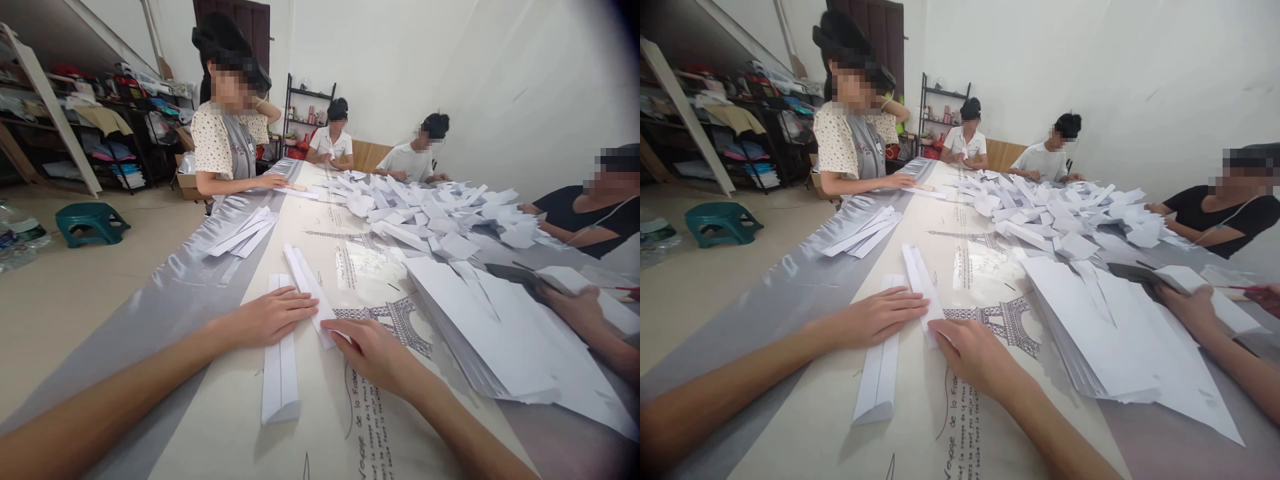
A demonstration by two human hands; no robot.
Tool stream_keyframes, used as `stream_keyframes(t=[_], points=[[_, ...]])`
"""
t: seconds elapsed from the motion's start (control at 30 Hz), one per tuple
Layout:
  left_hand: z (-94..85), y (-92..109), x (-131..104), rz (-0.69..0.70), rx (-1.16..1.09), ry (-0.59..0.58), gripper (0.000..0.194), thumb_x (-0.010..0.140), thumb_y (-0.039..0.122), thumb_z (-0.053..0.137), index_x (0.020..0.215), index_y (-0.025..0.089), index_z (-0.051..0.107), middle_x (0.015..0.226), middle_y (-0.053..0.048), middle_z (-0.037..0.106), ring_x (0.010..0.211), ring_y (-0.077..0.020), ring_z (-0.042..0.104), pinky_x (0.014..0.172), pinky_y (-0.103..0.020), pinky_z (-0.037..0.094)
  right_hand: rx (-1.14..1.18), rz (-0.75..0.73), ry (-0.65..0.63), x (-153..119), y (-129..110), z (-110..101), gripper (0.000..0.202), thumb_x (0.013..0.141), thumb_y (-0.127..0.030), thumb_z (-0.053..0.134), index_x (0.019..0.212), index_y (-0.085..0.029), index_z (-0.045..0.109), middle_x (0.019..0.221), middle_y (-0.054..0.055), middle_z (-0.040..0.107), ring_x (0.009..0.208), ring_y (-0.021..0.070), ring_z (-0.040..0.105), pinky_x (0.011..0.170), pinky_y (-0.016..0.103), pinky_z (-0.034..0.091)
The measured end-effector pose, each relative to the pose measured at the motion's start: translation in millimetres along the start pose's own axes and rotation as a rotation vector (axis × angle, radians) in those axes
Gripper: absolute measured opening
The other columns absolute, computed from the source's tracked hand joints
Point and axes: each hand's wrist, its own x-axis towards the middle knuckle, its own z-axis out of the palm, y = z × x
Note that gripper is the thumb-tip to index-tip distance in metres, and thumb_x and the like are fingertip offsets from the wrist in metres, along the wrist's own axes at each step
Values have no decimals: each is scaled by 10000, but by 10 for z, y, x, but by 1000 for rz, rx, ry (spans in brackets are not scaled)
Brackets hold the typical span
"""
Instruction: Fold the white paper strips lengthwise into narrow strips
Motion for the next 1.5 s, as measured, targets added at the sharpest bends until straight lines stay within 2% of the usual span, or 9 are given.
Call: stream_keyframes(t=[0.17, 0.53, 0.73, 0.9, 1.07, 1.23, 1.33, 1.4, 1.5], points=[[-4, 5, 4, 46, 16, -42, 502, 1063, 161, 388, 1556, 252, 374, 1534, -67, 500, 1427, -228, 469, 1236, -462, 289, 6, 0, -5, -8, 17, 5, 365, 1063, -258, 354, 1177, -256, 701, 846, 44, 746, 715, 194, 689, 675, 324, 520], [-9, 8, 8, -35, -53, -2, 469, 1071, 192, 382, 1523, 305, 437, 1498, -22, 547, 1416, -218, 484, 1217, -459, 322, -22, 27, -5, -20, -2, -16, 372, 1049, -270, 355, 1074, -261, 726, 666, 1, 671, 504, 148, 544, 547, 284, 405], [-7, 15, 9, -53, -36, -7, 458, 1075, 194, 370, 1509, 310, 460, 1493, -12, 552, 1416, -219, 482, 1211, -449, 318, -35, 51, -12, -11, -8, -60, 370, 1033, -289, 389, 900, -253, 732, 548, -28, 575, 440, 129, 445, 529, 287, 368], [-19, 20, 12, -44, -34, -1, 458, 1068, 182, 378, 1500, 307, 467, 1486, -23, 561, 1401, -226, 501, 1192, -465, 338, -44, 67, -24, -4, -23, -89, 428, 1035, -320, 406, 658, -236, 591, 499, -41, 446, 457, 123, 331, 546, 286, 355], [-29, 27, 4, -86, 35, -22, 414, 1080, 214, 359, 1460, 263, 518, 1489, -62, 557, 1410, -268, 486, 1170, -521, 354, -43, 69, -23, -11, -29, -85, 465, 1034, -346, 412, 600, -225, 526, 494, -31, 434, 465, 127, 316, 539, 299, 353], [13, 3, -20, -88, 58, 22, 425, 1069, 214, 393, 1476, 272, 501, 1523, -78, 517, 1403, -279, 492, 1178, -537, 352, 3, 90, -12, -10, -2, -61, 404, 1033, -334, 426, 697, -231, 626, 520, -41, 493, 468, 129, 387, 560, 309, 386], [20, 22, -13, -65, 72, 17, 432, 1062, 185, 392, 1475, 240, 504, 1515, -92, 524, 1388, -277, 509, 1169, -506, 389, 94, 170, 54, 19, 32, 18, 250, 1013, -352, 480, 948, -243, 695, 725, -18, 661, 555, 141, 538, 600, 313, 448], [15, 49, -1, -54, 74, 29, 425, 1059, 183, 398, 1467, 221, 509, 1500, -100, 540, 1360, -269, 537, 1137, -469, 442, 141, 239, 97, 46, 50, 93, 212, 982, -377, 540, 1080, -244, 672, 920, 13, 703, 613, 145, 589, 642, 326, 493], [10, 83, 15, -11, 67, 70, 417, 1064, 178, 383, 1463, 195, 503, 1469, -111, 569, 1317, -254, 574, 1110, -450, 475, 120, 302, 108, 76, 57, 187, 194, 935, -390, 603, 1045, -237, 648, 974, 37, 663, 657, 163, 594, 651, 344, 509]])
